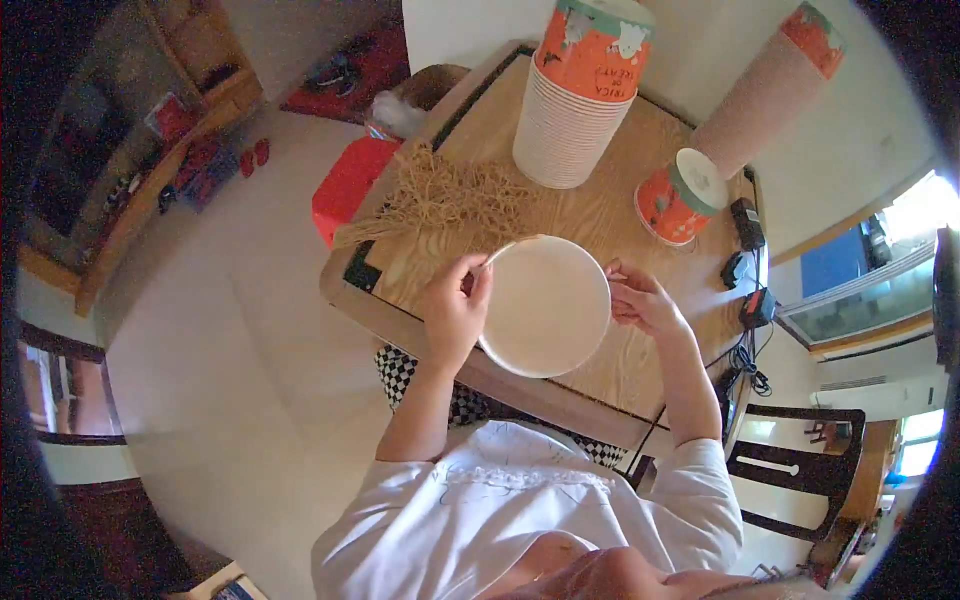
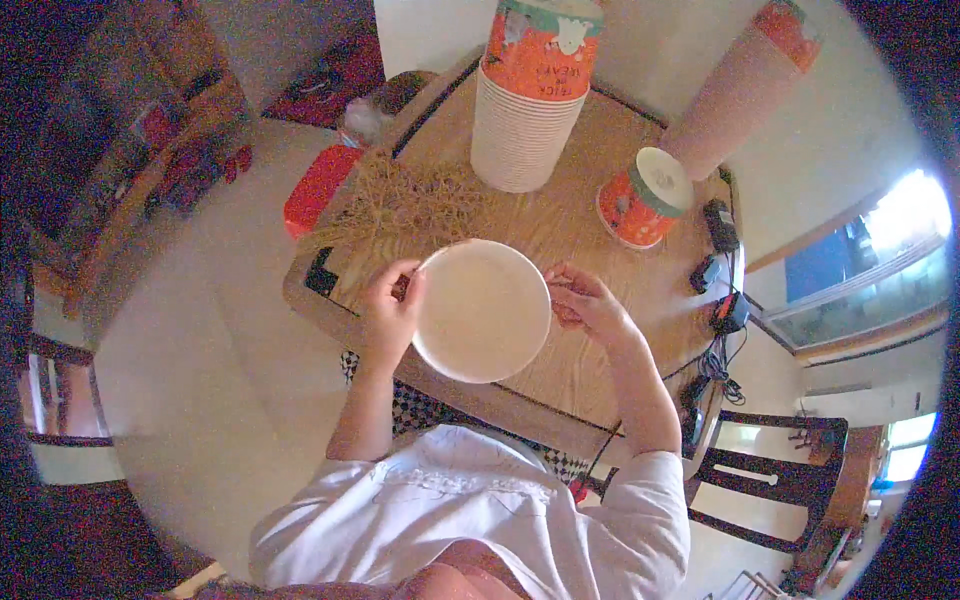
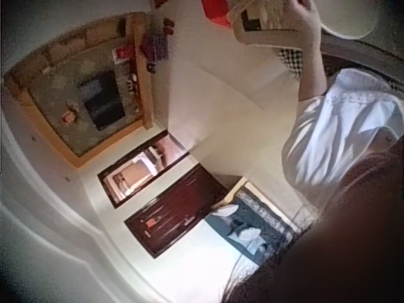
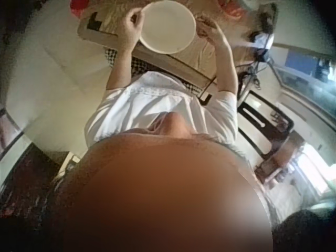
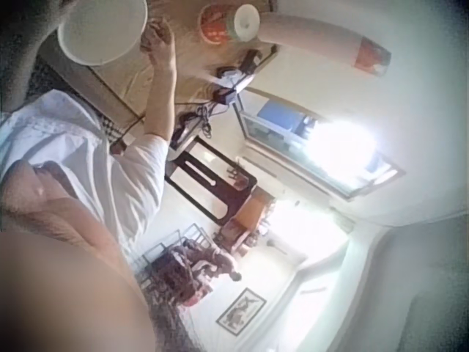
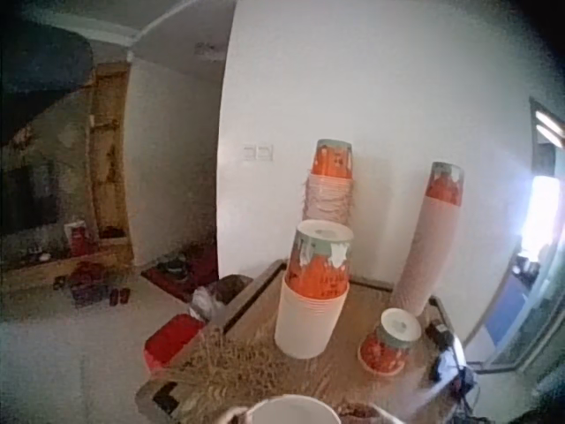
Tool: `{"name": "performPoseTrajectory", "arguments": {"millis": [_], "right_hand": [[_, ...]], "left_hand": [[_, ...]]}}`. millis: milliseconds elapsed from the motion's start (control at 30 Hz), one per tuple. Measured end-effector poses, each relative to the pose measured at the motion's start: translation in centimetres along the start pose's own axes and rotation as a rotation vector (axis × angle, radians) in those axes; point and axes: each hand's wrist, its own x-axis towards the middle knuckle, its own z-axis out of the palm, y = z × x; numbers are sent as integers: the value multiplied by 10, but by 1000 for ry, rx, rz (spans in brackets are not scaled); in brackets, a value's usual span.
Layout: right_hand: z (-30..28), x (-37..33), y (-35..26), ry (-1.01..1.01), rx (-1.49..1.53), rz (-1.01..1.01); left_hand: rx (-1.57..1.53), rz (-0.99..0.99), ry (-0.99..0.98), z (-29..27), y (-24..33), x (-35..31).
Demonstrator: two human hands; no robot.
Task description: Threading a string through pre-punched holes in a paper bucket to create a handle.
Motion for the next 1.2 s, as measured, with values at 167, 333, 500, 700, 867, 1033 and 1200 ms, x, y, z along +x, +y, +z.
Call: {"name": "performPoseTrajectory", "arguments": {"millis": [167,333,500,700,867,1033,1200], "right_hand": [[-2,5,17,2,42,50],[-5,19,7,-22,-18,-94],[8,4,-32,-307,-9,-191],[29,8,-40,-216,-343,-96],[40,1,-37,-173,-435,-148],[19,10,-35,-252,-545,-251],[22,-4,-44,-272,-416,-197]], "left_hand": [[102,32,-43,-5,13,1],[-59,277,-301,2,22,-4],[1,327,-357,1,29,-7],[-4,421,-408,7,39,-11],[78,417,-476,9,41,-12],[14,509,-378,13,35,-12],[55,457,-377,11,33,-10]]}}
